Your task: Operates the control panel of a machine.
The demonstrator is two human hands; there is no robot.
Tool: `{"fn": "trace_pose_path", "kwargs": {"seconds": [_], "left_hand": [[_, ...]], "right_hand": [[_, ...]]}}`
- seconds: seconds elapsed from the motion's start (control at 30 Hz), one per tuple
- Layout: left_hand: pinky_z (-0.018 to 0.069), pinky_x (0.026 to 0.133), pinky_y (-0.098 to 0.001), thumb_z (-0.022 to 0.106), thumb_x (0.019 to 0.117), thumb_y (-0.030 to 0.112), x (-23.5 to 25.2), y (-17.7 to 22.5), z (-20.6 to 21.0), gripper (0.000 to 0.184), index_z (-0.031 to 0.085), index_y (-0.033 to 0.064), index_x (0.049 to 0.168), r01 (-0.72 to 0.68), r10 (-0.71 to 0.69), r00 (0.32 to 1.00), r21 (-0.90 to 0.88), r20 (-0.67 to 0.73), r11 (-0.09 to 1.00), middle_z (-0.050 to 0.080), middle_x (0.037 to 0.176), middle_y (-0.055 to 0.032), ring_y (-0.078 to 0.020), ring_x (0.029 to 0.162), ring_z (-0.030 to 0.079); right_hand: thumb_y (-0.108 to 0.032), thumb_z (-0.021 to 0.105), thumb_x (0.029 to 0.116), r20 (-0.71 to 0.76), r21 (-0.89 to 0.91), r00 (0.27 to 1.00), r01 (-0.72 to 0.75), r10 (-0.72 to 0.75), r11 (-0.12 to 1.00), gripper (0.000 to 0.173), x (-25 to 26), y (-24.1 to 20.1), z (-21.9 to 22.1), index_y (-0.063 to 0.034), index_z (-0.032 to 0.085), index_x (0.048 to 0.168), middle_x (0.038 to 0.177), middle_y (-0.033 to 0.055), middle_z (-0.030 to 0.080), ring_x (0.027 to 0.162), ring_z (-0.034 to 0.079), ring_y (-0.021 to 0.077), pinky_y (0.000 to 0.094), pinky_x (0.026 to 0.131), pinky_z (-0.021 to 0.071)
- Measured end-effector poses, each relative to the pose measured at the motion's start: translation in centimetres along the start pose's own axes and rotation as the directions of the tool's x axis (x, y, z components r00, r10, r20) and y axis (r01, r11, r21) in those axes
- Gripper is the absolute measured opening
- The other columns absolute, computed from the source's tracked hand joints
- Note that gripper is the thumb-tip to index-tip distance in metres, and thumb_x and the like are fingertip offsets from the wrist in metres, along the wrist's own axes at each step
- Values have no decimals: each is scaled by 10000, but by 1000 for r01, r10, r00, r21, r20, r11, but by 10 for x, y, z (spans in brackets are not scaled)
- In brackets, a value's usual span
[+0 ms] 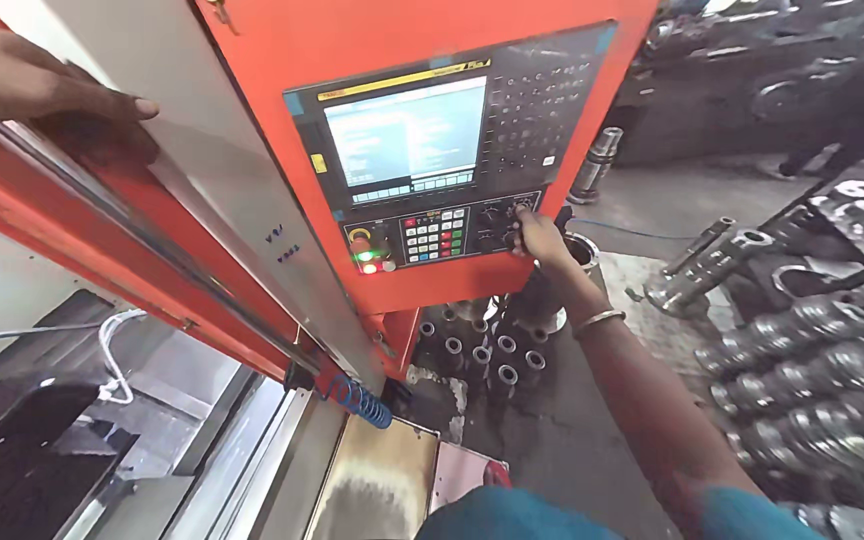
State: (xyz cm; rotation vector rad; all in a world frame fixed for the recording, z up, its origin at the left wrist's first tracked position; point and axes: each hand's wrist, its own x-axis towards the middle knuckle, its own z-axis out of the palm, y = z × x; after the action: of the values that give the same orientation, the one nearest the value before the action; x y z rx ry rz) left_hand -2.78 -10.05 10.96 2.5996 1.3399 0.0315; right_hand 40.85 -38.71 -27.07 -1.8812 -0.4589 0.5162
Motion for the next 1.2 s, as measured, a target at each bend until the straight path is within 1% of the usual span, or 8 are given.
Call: {"fn": "trace_pose_path", "kwargs": {"seconds": [0.07,0.17,0.37,0.73,0.8,0.93,1.1,1.2], "left_hand": [[547,633,-222,673,973,276,18,-20,26,242,648,46,901,-105,34,951,-217,-306,970,672,781,-29,-37,692,649],[497,642,-147,533,825,-94,66,-27,99,136,531,42,836,-720,-40,537,-483,-842,499,576,712,23,-4,656,573],[551,651,-172,451,823,-208,76,-22,112,294,484,81,781,-800,-147,525,-546,-838,249,609,666,36,-26,653,623],[459,516,-74,486,976,-17,83,-45,110,201,521,133,846,-677,-118,600,-580,-791,453,593,676,102,86,565,551],[441,593,-68,491,982,-10,56,-22,104,89,523,69,958,-525,-141,635,-559,-759,642,528,772,87,98,637,510],[532,565,-176,634,970,96,8,-4,34,82,638,15,956,-38,-84,939,-342,-333,939,665,760,-35,-25,651,649],[564,522,-247,584,1042,246,18,-15,3,313,717,23,868,38,-40,999,-177,-4,983,703,697,-79,-106,579,674],[496,427,-193,571,1029,155,22,-24,25,256,652,28,823,-21,-47,980,-337,-193,941,629,602,-47,-62,478,599]], "right_hand": [[-561,259,1098,16,75,1000,-11,10,997,661,-1,1,0,0,606,1137,727,47,567,551,553,138,326,566,528],[-569,258,1091,34,288,998,-56,48,956,633,-1,6,3,-28,585,1113,699,12,535,517,494,111,298,520,487],[-596,211,1082,80,463,994,-102,73,881,623,1,10,9,-80,550,998,607,-34,446,474,445,96,281,486,456],[-667,167,1056,95,349,995,-67,36,935,731,-3,13,5,-53,562,1017,642,3,495,534,514,136,338,575,520],[-637,174,1069,93,270,996,-32,7,962,741,-7,11,2,-23,589,1040,656,13,500,552,527,140,341,597,529],[-491,266,1119,192,35,980,47,-53,998,632,-15,6,4,31,616,1174,717,70,568,575,552,157,342,609,529],[-309,481,1096,485,-147,847,326,-220,934,405,-38,-14,-24,37,576,1283,1024,197,686,877,701,232,424,854,585],[-286,507,1089,354,-120,868,411,-348,904,346,-51,-37,-63,-28,602,1300,1002,145,720,860,723,225,435,828,604]]}}
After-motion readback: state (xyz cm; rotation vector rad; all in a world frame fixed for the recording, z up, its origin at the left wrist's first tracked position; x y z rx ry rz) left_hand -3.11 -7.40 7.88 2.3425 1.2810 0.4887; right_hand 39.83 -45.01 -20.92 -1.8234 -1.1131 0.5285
